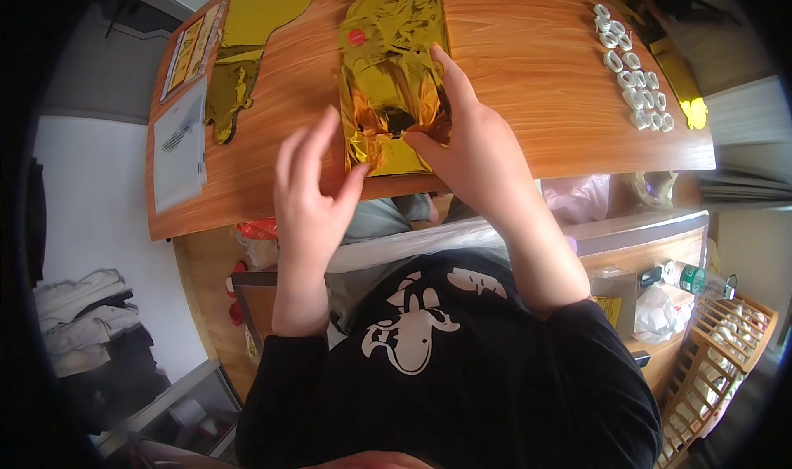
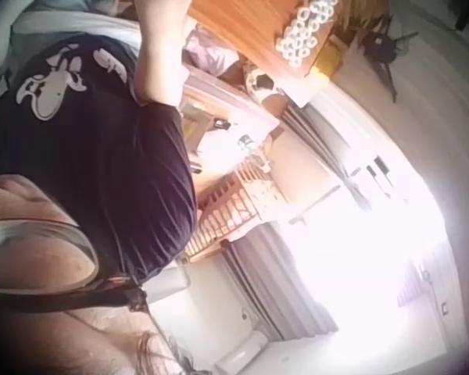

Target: Folding a large gold foil balloon into a small, flat square shape.

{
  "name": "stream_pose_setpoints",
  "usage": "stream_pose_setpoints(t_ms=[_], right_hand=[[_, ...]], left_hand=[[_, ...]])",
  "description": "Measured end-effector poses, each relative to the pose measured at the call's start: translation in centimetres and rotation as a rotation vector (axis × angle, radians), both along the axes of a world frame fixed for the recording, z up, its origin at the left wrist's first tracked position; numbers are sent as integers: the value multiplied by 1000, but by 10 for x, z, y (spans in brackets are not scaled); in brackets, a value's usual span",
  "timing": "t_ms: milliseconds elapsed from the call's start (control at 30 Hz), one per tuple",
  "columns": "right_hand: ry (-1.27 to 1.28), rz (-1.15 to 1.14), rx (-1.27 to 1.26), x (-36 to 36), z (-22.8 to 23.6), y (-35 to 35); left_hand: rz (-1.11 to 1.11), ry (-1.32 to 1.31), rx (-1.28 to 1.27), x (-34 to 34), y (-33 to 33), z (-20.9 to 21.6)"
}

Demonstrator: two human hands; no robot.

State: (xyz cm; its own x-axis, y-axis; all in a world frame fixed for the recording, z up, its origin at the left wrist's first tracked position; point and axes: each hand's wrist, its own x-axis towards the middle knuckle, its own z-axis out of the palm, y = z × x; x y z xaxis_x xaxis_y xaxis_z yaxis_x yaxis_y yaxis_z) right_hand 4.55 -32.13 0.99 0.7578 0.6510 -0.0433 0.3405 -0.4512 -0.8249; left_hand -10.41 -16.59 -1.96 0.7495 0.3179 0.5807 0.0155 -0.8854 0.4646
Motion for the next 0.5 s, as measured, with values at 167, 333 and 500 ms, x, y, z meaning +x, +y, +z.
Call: stream_pose_setpoints(t_ms=[167,333,500], right_hand=[[-115,-11,1,-1,-11,2],[-127,-26,4,-3,-14,4],[-126,-42,-41,-4,-13,4]], left_hand=[[-68,171,271,-28,-19,-17],[-55,240,346,-38,-22,-31],[-16,229,357,-39,-27,-44]])
